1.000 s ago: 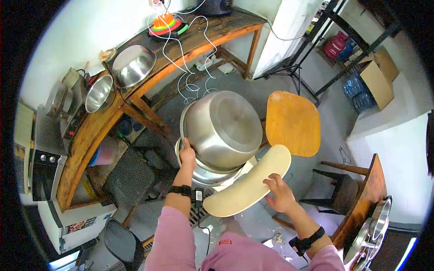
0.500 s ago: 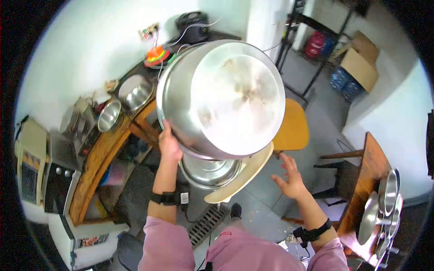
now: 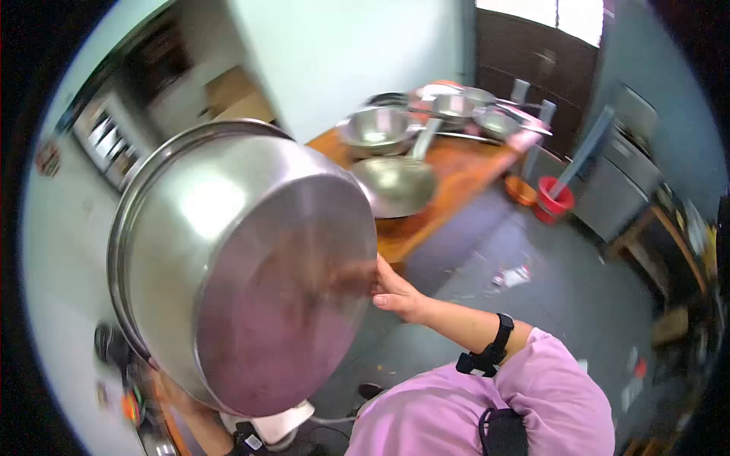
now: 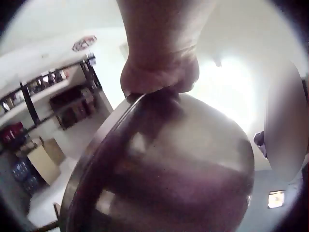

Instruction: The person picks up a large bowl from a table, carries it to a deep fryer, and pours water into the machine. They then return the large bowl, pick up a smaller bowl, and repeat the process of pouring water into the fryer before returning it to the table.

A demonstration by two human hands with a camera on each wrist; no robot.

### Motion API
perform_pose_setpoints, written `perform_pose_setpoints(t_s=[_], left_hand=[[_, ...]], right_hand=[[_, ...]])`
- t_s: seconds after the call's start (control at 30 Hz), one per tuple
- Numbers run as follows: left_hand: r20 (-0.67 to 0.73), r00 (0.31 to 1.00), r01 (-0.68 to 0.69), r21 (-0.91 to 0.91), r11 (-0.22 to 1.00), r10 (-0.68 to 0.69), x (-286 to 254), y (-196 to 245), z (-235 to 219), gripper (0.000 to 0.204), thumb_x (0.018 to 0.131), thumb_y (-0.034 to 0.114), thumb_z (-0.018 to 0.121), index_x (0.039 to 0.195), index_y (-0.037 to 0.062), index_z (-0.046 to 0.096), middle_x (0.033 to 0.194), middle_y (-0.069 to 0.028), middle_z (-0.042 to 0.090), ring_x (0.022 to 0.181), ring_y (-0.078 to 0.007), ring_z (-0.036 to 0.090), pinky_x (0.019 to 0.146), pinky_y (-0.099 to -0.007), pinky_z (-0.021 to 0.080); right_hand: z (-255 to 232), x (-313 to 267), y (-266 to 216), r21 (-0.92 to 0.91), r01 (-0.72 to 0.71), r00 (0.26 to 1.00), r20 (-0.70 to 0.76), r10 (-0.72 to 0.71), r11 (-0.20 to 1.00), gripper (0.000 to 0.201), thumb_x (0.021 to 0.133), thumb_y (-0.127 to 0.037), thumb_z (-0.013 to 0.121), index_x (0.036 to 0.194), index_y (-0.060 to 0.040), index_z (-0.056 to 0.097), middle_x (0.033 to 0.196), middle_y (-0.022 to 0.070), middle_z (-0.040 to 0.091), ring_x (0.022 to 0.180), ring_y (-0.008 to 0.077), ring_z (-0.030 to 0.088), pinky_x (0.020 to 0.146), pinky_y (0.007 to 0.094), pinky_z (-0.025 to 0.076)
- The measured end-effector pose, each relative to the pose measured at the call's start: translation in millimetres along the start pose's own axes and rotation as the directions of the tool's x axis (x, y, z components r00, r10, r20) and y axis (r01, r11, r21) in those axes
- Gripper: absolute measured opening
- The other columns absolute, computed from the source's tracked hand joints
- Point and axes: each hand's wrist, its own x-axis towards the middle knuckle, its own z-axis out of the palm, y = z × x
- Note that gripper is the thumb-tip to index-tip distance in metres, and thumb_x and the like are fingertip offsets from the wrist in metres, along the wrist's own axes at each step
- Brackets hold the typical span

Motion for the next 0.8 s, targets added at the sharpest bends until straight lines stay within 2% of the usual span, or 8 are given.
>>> perform_pose_setpoints(t_s=[0.07,0.13,0.2,0.33,0.43,0.47,0.7,0.8], left_hand=[[0.261,0.921,-0.326,0.112,0.939,0.289,-5,-28,82,0.034,0.089,0.024,0.038,0.115,0.0016,0.043,0.108,-0.0136,0.047,0.085,-0.0205,0.052,0.07,-0.0292,0.044],[0.39,0.737,-0.675,0.395,0.623,0.551,-4,-30,152,0.036,0.089,0.026,0.039,0.116,0.0014,0.041,0.103,-0.0126,0.047,0.084,-0.0209,0.051,0.071,-0.0298,0.043],[0.53,0.704,-0.677,0.303,0.67,0.472,-6,-41,222,0.038,0.089,0.029,0.037,0.111,-0.0017,0.044,0.097,-0.0113,0.047,0.081,-0.0205,0.05,0.071,-0.0302,0.043],[0.578,0.784,-0.276,0.0,0.961,0.225,-77,-16,396,0.046,0.089,0.038,0.035,0.076,-0.0026,0.052,0.08,-0.0069,0.05,0.067,-0.0128,0.049,0.06,-0.0253,0.041],[0.852,0.514,0.068,-0.159,0.985,0.102,-101,-5,490,0.04,0.088,0.036,0.038,0.081,0.0,0.055,0.071,-0.0033,0.054,0.063,-0.0115,0.05,0.06,-0.0226,0.041],[0.831,0.555,0.283,-0.234,0.93,0.039,-116,-12,526,0.034,0.087,0.032,0.042,0.088,0.0006,0.055,0.081,-0.0049,0.057,0.07,-0.0114,0.053,0.063,-0.0227,0.042],[0.975,0.22,0.559,-0.126,0.82,0.0,-176,-46,684,0.032,0.084,0.03,0.049,0.096,0.0007,0.05,0.093,-0.0065,0.056,0.083,-0.0152,0.053,0.073,-0.028,0.042],[0.984,0.175,0.614,-0.099,0.783,-0.013,-201,-62,722,0.042,0.075,0.031,0.061,0.101,0.0011,0.045,0.096,-0.008,0.054,0.085,-0.0183,0.052,0.076,-0.031,0.042]], right_hand=[[-63,-78,-33,-0.009,0.055,0.988,-0.146,-0.056,0.998,0.085,0.076,-0.031,0.054,0.13,-0.0006,-0.005,0.135,0.0126,0.011,0.124,0.0224,0.013,0.1,0.0339,0.012],[-85,-127,-64,-0.013,0.022,0.952,-0.305,-0.025,1.0,0.079,0.078,-0.026,0.052,0.131,-0.0009,0.0,0.132,0.0134,0.02,0.123,0.0225,0.019,0.099,0.0335,0.015],[-114,-168,-84,-0.109,0.078,0.898,-0.424,-0.117,0.991,0.071,0.078,-0.02,0.053,0.129,-0.0002,0.007,0.127,0.0136,0.029,0.118,0.022,0.027,0.098,0.033,0.02],[-148,-248,-122,-0.346,-0.1,0.64,-0.741,-0.206,0.933,0.054,0.076,-0.007,0.056,0.119,0.0001,0.023,0.113,0.0107,0.041,0.108,0.0188,0.04,0.091,0.032,0.032],[-180,-293,-146,-0.418,-0.111,0.481,-0.816,-0.319,0.902,0.052,0.076,-0.009,0.058,0.116,0.001,0.025,0.11,0.0107,0.043,0.104,0.0183,0.043,0.089,0.0323,0.035],[-188,-308,-156,-0.403,-0.144,0.419,-0.852,-0.314,0.904,0.052,0.076,-0.01,0.059,0.114,0.0012,0.026,0.109,0.0111,0.044,0.102,0.0179,0.044,0.088,0.0318,0.036],[-256,-387,-184,-0.291,-0.226,0.132,-0.955,-0.267,0.929,0.054,0.076,-0.014,0.061,0.114,0.0008,0.026,0.108,0.0142,0.046,0.1,0.0209,0.047,0.086,0.0325,0.038],[-279,-408,-188,-0.283,-0.232,0.065,-0.959,-0.275,0.931,0.058,0.075,-0.013,0.062,0.118,-0.0008,0.025,0.109,0.0128,0.045,0.1,0.0212,0.046,0.086,0.0334,0.039]])
